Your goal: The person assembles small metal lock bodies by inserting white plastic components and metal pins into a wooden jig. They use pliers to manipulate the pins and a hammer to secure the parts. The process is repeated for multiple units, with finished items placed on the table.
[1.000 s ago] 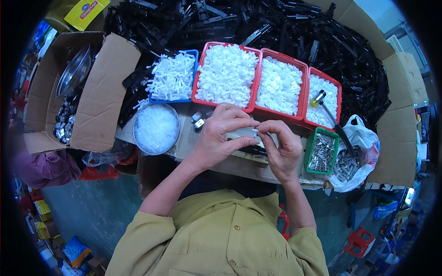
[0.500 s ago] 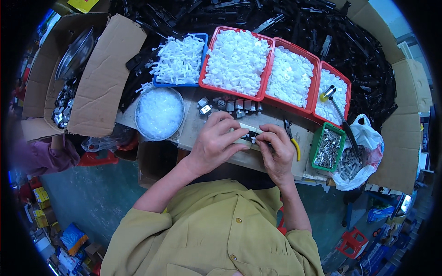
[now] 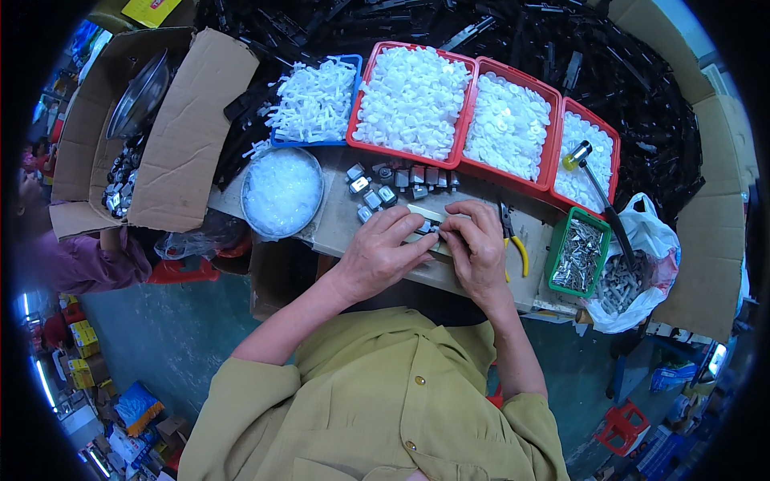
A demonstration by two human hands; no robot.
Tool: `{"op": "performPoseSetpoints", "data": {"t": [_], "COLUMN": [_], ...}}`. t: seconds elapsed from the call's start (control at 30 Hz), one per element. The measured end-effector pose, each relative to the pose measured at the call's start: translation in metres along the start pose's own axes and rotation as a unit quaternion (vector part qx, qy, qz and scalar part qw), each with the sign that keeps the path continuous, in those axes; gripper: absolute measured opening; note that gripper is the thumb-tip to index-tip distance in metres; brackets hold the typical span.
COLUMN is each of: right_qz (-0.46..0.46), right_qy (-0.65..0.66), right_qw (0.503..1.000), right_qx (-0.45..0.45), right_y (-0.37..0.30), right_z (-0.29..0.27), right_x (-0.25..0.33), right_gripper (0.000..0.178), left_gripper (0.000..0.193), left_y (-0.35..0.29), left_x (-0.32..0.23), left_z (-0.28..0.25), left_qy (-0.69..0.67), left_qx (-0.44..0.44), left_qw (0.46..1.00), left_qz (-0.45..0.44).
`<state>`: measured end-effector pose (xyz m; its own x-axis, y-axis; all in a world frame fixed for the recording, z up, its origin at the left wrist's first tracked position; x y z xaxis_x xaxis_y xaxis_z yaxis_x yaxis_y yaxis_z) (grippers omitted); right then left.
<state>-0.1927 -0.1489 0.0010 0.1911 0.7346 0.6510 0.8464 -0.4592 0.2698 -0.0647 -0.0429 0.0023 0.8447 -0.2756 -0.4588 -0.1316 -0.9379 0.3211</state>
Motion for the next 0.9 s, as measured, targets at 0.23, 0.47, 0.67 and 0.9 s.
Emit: {"op": "performPoseSetpoints", "data": {"t": [0.23, 0.47, 0.67, 0.9], "right_qz": [-0.015, 0.012, -0.007, 0.015], "right_qy": [0.001, 0.003, -0.009, -0.034], "right_qw": [0.999, 1.0, 0.999, 0.999], "right_qx": [0.049, 0.028, 0.042, -0.004], "right_y": [0.008, 0.004, 0.006, -0.01], "right_z": [-0.004, -0.003, -0.006, -0.041], "right_x": [0.002, -0.003, -0.003, 0.005], "right_gripper": [0.017, 0.021, 0.019, 0.022], "left_gripper": [0.041, 0.041, 0.038, 0.033], "left_y": [-0.002, -0.001, 0.002, 0.009], "left_x": [0.002, 0.002, 0.001, -0.001], "left_z": [0.003, 0.004, 0.003, -0.001], "left_qy": [-0.017, -0.027, -0.039, -0.027], "left_qx": [-0.005, -0.015, -0.012, 0.003], "left_qw": [1.0, 0.999, 0.999, 1.0], "left_qz": [0.006, 0.012, 0.011, 0.008]}}
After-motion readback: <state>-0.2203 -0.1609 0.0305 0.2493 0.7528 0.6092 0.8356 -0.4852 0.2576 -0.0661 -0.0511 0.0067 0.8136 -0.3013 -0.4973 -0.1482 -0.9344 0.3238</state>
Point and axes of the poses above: each hand's wrist, its own y-axis towards the middle knuckle, its own z-axis out of the palm, x = y × z, the point moved 5 cm from there along y, towards the middle knuckle, and after that the axes turned 13 degrees about x, right-handed, at the moved point
